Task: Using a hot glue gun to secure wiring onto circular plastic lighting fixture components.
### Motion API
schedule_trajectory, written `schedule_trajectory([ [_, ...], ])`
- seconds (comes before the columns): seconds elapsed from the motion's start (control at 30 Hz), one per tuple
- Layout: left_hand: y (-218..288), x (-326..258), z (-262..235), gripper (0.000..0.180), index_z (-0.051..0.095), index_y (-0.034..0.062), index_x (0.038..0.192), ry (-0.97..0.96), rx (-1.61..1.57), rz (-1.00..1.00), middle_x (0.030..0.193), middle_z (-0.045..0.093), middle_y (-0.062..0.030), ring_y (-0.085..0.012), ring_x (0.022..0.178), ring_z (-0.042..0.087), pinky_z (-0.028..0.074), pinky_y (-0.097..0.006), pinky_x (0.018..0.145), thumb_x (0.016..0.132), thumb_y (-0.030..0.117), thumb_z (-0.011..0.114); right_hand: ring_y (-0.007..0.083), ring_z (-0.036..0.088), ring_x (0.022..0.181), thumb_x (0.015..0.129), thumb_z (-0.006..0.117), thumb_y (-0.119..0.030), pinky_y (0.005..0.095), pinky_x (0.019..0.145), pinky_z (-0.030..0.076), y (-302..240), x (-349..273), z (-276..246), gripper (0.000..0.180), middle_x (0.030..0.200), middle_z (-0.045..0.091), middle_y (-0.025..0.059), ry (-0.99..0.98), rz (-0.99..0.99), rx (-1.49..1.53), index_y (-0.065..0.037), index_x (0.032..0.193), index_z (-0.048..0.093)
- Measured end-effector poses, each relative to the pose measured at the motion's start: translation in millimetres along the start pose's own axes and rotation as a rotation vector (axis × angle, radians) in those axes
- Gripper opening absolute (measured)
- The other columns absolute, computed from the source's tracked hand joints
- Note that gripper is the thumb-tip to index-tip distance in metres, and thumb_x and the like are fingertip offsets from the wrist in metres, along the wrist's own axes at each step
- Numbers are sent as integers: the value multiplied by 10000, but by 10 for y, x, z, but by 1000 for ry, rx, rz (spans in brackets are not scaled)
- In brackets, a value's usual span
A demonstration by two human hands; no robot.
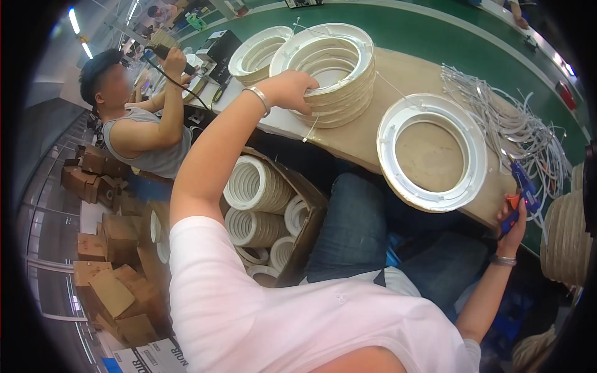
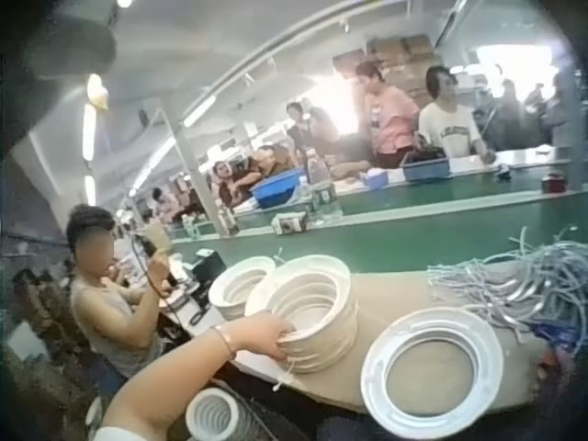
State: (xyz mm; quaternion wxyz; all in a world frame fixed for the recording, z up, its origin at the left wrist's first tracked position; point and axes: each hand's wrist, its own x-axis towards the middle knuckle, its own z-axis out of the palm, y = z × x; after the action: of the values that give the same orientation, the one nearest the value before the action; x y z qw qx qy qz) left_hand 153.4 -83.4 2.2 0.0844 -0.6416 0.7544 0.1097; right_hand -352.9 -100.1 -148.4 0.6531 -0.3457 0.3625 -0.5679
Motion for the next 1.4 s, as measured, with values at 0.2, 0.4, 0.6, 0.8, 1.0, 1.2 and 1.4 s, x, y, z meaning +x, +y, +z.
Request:
schedule_trajectory([
  [0.2,-36,-96,30,334,597,43,846,86,-42,47,719,593,-145,-296,704,562,439,-348,654,565,211,660,79,455,619,859,431,-265,203,471,391,4,-7,47,313,861,545,74,36,-6,-43,-20,1052,457],
  [0.4,-55,-139,30,338,601,55,845,97,0,46,764,593,-149,-310,767,546,431,-351,711,550,209,659,78,456,615,859,431,-264,198,470,393,5,-21,74,339,869,545,76,31,-32,-47,-20,1094,429],
  [0.6,-9,-148,34,333,591,68,847,63,-29,-4,779,581,-115,-288,779,497,369,-322,785,548,193,669,72,457,634,852,452,-280,194,491,373,-13,-36,39,319,874,544,50,11,-20,-52,-48,1071,454],
  [0.8,-47,-158,23,333,600,49,825,36,-56,-8,758,591,-143,-303,757,550,434,-341,708,532,193,667,76,461,616,857,440,-264,195,473,387,-28,-61,99,318,862,547,56,8,-24,-29,-47,1089,450],
  [1.0,-98,-169,78,314,596,78,818,68,-42,-28,774,591,-102,-290,773,526,360,-348,817,533,186,672,80,460,603,863,415,-250,198,468,408,-27,-91,214,324,851,545,85,35,-28,-33,-17,1087,437],
  [1.2,-114,-150,65,330,583,112,864,50,-7,-44,784,595,-62,-260,810,542,214,-430,974,551,166,674,81,462,606,861,418,-252,198,460,409,-27,-60,163,307,849,549,89,39,-24,-54,-11,1046,459],
  [1.4,-89,-105,26,333,595,98,853,11,-34,-61,804,597,-92,-279,809,537,322,-382,882,542,179,683,75,472,613,859,434,-260,192,466,397,-31,-35,102,311,854,556,57,-22,-20,-86,-54,1090,454],
])
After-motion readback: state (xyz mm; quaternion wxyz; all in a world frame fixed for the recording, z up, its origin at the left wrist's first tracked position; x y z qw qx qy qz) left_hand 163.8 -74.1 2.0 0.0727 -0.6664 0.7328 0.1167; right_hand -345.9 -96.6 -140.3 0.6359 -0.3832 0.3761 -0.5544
